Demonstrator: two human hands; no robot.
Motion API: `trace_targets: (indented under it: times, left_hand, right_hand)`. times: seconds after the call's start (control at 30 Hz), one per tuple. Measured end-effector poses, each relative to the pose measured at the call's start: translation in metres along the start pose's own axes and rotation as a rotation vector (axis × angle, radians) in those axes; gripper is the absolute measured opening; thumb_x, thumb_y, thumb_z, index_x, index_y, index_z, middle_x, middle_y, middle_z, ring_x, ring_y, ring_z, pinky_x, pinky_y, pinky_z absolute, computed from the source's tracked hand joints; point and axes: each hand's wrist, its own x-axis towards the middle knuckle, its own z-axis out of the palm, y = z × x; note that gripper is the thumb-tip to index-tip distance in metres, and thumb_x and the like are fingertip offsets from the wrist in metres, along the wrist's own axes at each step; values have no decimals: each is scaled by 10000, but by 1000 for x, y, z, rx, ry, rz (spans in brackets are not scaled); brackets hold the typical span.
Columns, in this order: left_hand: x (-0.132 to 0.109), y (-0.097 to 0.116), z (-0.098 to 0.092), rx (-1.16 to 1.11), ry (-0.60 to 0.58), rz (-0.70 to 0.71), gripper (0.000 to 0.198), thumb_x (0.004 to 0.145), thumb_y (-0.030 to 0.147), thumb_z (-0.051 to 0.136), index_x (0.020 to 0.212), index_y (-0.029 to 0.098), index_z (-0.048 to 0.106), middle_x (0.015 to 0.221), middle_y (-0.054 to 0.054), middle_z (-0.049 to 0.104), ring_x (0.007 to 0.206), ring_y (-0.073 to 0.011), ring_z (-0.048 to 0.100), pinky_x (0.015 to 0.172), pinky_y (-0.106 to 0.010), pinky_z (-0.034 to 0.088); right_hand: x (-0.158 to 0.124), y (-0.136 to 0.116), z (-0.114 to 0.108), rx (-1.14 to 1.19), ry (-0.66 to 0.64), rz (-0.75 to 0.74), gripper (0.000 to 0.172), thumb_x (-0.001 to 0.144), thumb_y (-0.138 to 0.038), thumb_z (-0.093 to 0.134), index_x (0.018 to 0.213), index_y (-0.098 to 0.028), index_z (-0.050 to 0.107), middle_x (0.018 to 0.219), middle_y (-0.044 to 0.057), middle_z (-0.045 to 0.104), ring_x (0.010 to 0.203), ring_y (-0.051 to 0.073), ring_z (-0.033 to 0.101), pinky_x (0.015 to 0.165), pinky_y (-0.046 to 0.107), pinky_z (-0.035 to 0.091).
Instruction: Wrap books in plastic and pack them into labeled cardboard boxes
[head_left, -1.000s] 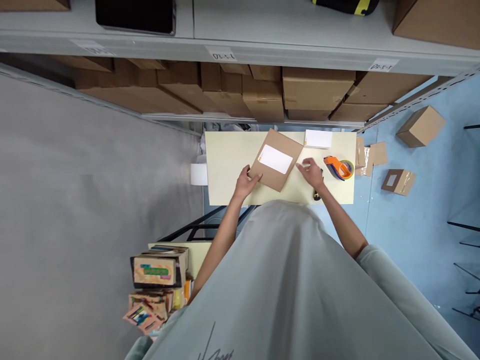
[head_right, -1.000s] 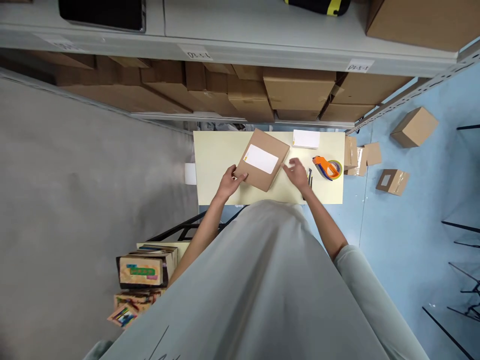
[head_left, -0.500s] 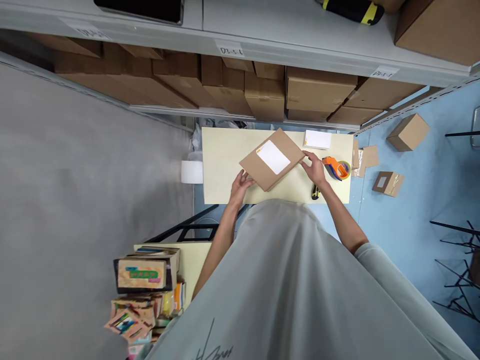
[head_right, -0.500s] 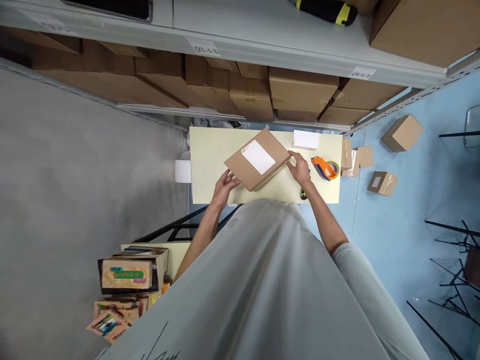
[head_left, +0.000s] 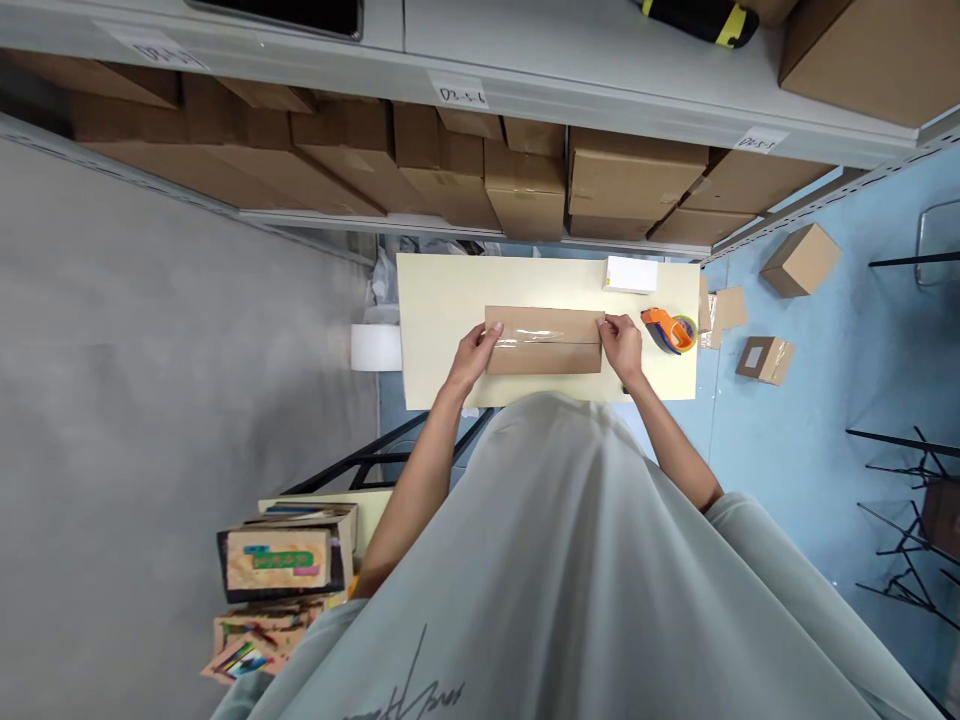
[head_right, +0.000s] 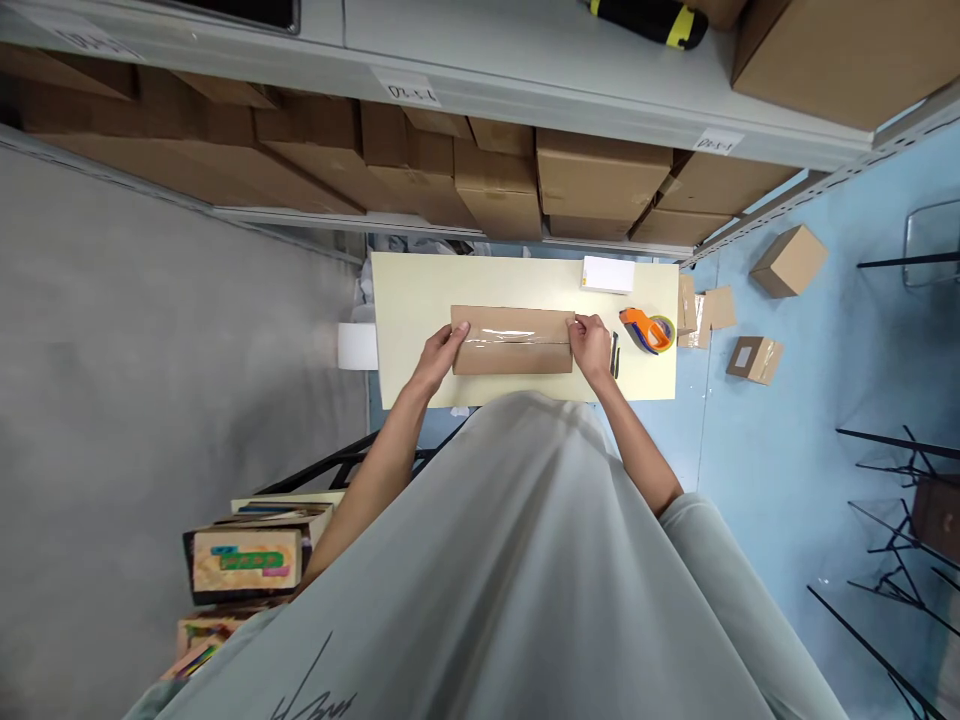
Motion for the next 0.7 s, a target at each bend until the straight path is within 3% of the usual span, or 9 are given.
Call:
trace_targets:
  times: [0.13, 0.23, 0.37, 0.43, 0.57, 0.7]
  left_hand:
    - [8, -23, 1, -11, -13, -66, 838, 974, 915, 577, 1257, 162, 813, 1360, -183, 832, 1421, -408, 696, 1264, -538, 525]
    - [9, -42, -9, -107, -84, -113, 849, 1040, 888, 468, 1351, 169, 793, 1391, -196, 823, 1419, -385, 717, 1238, -539, 562]
    - [3, -71, -21, -164, -54, -136, 682, 1098, 668, 467, 1499, 178, 721, 1547, -192, 752, 1400, -331, 741, 1262, -559, 552]
    - [-1, -85, -23, -144, -51, -115, 639, 1021, 547, 597, 1541, 187, 690, 1630, -182, 698, 1464, -334, 704, 1296, -577, 520]
    - [-10, -99, -14, -122, -119, -3, 905, 759, 427, 838, 1603, 181, 624, 1742, -183, 596, 1604, -353, 587, 1378, -553, 418]
    - [-13, -94, -2, -125, -125, 49, 984, 680, 504, 920, 1559, 162, 639, 1646, -191, 680, 1547, -373, 634, 1360, -570, 438]
  right_hand:
    - [1, 10, 10, 88, -33, -9, 566, 1105, -689, 562, 1190, -209, 851, 1133, 159, 821, 1027, 299, 779, 983, 439, 654]
    - [-7, 24, 10, 178, -68, 29, 583, 1113, -686, 526, 1278, -216, 829, 1227, 168, 844, 1103, 301, 803, 1029, 464, 671]
    - [-32, 51, 7, 210, -173, 159, 517, 1082, -526, 564, 1449, -233, 779, 1304, 157, 848, 1146, 296, 816, 1108, 534, 661]
    - [-46, 62, 9, 220, -256, 213, 611, 984, -431, 675, 1564, -247, 723, 1410, 165, 816, 1200, 312, 803, 1110, 548, 665]
    - [-63, 68, 20, 274, -380, 214, 870, 849, -354, 778, 1700, -331, 602, 1609, 121, 712, 1335, 339, 745, 1117, 565, 662]
    - [-62, 54, 26, 300, -369, 152, 819, 869, -433, 806, 1658, -301, 632, 1617, 125, 708, 1403, 346, 699, 1176, 609, 612]
